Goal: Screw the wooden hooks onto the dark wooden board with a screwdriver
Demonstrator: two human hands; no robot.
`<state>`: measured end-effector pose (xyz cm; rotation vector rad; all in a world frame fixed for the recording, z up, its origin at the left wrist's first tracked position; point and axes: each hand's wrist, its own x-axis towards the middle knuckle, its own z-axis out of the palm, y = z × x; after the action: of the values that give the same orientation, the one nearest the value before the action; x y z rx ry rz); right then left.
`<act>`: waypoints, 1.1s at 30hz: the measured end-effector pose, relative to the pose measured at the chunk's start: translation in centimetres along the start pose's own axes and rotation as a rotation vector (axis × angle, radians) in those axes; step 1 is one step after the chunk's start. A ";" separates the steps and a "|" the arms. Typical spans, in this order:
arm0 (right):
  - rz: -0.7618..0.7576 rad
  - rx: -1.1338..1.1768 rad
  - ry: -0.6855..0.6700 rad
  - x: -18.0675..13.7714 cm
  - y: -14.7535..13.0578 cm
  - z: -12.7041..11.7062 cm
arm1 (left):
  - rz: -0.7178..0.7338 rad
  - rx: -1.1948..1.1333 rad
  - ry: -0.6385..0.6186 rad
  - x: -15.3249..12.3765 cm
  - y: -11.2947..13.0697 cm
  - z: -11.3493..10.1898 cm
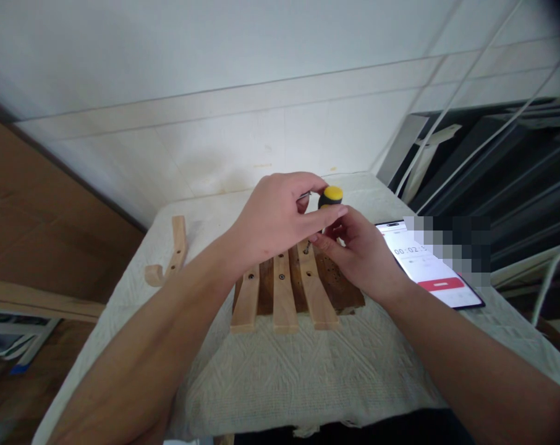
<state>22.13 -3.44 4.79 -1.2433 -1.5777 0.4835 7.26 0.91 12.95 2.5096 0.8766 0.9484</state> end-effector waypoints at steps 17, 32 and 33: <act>-0.055 -0.047 0.018 0.1 -0.1 -0.1 | -0.031 -0.003 0.053 0.0 0.2 0.0; -0.104 -0.028 -0.053 -0.1 -0.7 -0.2 | -0.027 -0.038 0.050 -0.2 0.1 0.2; -0.090 -0.022 -0.057 -0.1 -0.6 -0.2 | -0.036 -0.043 0.058 -0.2 0.2 0.2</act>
<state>22.00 -3.82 5.31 -1.1788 -1.6831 0.4485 7.34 0.61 12.75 2.4328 0.9055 1.0229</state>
